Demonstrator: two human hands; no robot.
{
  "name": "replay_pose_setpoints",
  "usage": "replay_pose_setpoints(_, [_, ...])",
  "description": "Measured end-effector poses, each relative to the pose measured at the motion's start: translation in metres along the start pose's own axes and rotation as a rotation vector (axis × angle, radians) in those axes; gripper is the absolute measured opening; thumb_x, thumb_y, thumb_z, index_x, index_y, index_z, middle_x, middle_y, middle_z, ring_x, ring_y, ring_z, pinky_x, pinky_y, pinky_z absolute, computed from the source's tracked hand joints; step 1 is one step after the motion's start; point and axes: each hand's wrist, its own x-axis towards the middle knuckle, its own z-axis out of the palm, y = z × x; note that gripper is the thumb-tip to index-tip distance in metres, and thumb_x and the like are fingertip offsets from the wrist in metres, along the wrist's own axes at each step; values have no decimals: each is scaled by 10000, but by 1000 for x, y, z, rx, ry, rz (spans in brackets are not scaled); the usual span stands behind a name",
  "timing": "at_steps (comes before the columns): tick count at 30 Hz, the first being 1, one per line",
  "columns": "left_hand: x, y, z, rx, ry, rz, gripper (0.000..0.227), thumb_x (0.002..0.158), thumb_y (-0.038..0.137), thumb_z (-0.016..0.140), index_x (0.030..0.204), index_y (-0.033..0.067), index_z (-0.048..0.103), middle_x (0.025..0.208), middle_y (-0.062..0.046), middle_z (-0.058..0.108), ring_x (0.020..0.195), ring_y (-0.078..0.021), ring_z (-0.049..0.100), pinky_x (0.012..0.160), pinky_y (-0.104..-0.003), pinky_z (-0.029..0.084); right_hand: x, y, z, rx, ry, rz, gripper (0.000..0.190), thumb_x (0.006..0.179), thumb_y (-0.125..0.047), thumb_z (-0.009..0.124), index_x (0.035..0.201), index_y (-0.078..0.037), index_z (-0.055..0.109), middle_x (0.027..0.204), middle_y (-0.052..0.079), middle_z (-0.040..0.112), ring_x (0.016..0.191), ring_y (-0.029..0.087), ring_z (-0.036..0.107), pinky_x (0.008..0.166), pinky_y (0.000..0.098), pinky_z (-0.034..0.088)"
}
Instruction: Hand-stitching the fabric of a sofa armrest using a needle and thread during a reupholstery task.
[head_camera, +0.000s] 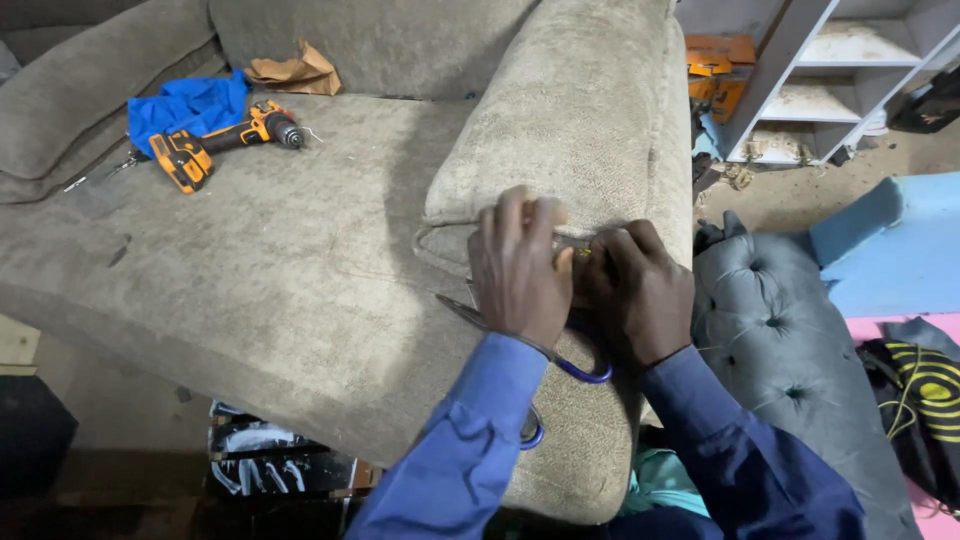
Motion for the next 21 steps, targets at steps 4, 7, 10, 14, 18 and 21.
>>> replay_pose_setpoints(4, [14,-20,15,-54,-102,75,319,877,55,959,1129,150,787,1165,-53,710,1204,-302,712,1031,-528,626,4,-4,-7,54,15,0,82,1082,-347,817,1100,-282,771,1040,22,718,732,476,765,661,577,666])
replay_pose_setpoints(7, [21,-41,35,-178,-114,118,381,762,19,995,1003,196,760,949,-24,768,1044,-342,773,887,-521,635,2,1,-7,65,11,-25,107,1056,-315,841,1110,-249,778,1043,58,723,739,517,748,652,624,664])
replay_pose_setpoints(10, [25,-51,46,-251,-165,106,317,751,58,966,936,211,759,827,-16,750,939,-353,773,856,-513,661,3,-2,-11,119,-52,34,121,1037,-379,831,1127,-336,762,1080,-28,688,803,441,780,715,549,670])
replay_pose_setpoints(14, [29,-66,66,-212,-217,178,226,816,97,903,896,238,747,821,-4,728,917,-332,764,822,-503,670,8,-6,-15,114,-76,11,118,1055,-279,828,1137,-219,768,1032,96,700,755,551,719,694,659,647])
replay_pose_setpoints(18, [26,-68,66,-233,-239,205,142,885,148,866,949,244,785,859,-19,736,948,-334,765,846,-497,672,0,10,2,83,-89,45,129,1047,-413,839,1127,-342,767,1056,-26,682,789,426,775,713,537,668])
replay_pose_setpoints(21, [23,-66,46,-308,-246,186,113,912,159,873,994,219,824,894,-53,771,1022,-367,783,872,-505,675,3,2,-9,88,-102,52,130,1037,-358,837,1157,-376,789,1070,-36,687,799,409,771,735,503,664])
